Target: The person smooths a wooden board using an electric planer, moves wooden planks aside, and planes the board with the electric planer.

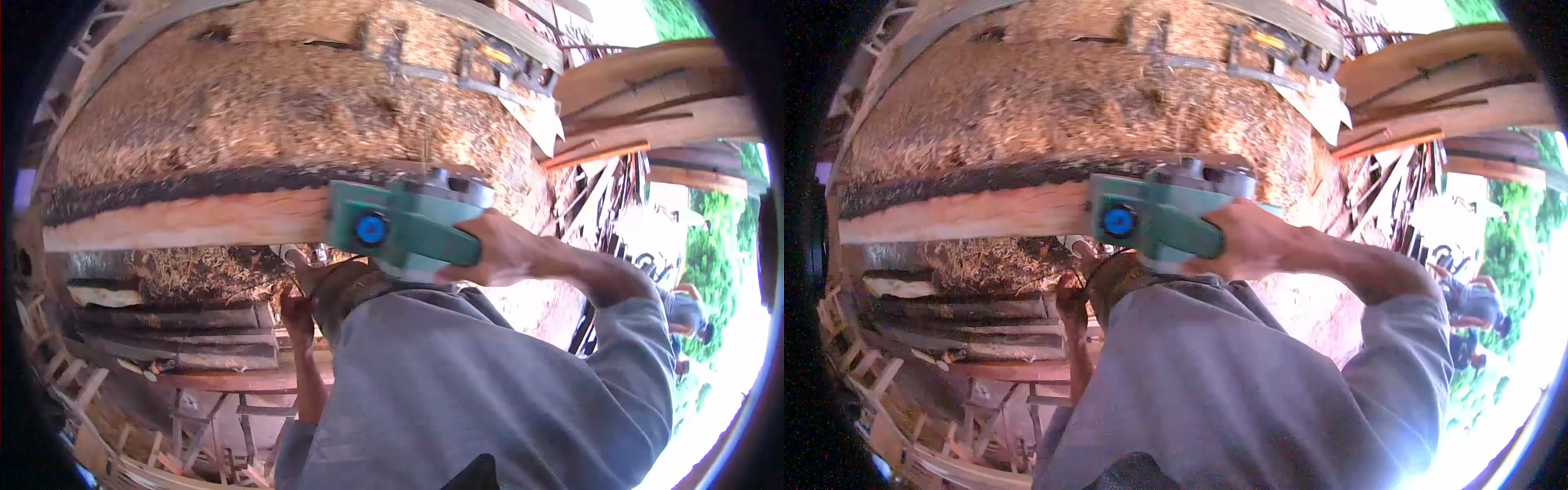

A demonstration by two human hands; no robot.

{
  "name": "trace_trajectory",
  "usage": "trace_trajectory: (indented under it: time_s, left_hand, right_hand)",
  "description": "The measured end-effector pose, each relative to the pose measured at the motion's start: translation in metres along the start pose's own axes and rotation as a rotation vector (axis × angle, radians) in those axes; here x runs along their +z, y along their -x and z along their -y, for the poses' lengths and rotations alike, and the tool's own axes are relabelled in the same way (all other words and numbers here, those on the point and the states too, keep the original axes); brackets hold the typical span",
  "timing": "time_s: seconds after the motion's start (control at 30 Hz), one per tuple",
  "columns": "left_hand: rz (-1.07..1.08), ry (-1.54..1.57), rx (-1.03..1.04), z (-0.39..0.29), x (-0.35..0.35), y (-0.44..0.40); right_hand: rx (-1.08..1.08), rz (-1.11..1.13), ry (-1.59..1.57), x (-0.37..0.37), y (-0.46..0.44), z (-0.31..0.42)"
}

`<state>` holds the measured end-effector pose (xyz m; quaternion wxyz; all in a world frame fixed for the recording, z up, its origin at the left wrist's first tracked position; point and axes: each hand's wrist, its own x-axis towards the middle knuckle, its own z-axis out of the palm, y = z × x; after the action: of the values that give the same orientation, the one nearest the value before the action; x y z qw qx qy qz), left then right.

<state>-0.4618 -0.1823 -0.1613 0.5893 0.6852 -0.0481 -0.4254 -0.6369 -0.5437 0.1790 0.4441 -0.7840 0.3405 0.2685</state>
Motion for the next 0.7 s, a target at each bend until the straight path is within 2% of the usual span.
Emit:
trace_trajectory:
  time_s: [0.07,0.13,0.17,0.2,0.23,0.3,0.43,0.5,0.63,0.7]
  left_hand:
    - [0.198,-0.343,0.02,-0.019,0.046,-0.002]
    - [0.379,-0.662,0.026,-0.029,0.075,0.001]
    - [0.365,-0.678,0.015,-0.029,0.09,0.003]
    - [0.448,-0.726,-0.019,-0.027,0.105,0.005]
    - [0.533,-0.772,-0.054,-0.028,0.115,0.008]
    - [0.547,-0.783,-0.059,-0.034,0.129,0.012]
    - [0.54,-0.775,0.004,-0.014,0.119,0.015]
    - [0.513,-0.753,-0.028,0.007,0.105,0.016]
    - [0.439,-0.827,-0.082,-0.022,0.112,0.021]
    - [0.403,-0.81,-0.033,-0.009,0.107,0.022]
  right_hand:
    - [0.034,0.0,-0.072,-0.005,0.04,-0.062]
    - [0.101,0.061,-0.001,-0.014,0.071,-0.115]
    - [0.075,0.045,0.019,-0.017,0.086,-0.14]
    - [-0.029,-0.041,0.012,-0.014,0.098,-0.165]
    - [0.004,-0.038,0.0,-0.017,0.108,-0.181]
    - [-0.121,-0.12,-0.028,-0.017,0.115,-0.2]
    - [-0.162,-0.087,-0.031,-0.021,0.106,-0.199]
    - [-0.205,-0.056,-0.03,-0.026,0.097,-0.187]
    - [-0.227,0.009,0.005,-0.029,0.071,-0.157]
    - [-0.287,0.035,0.074,-0.029,0.06,-0.143]
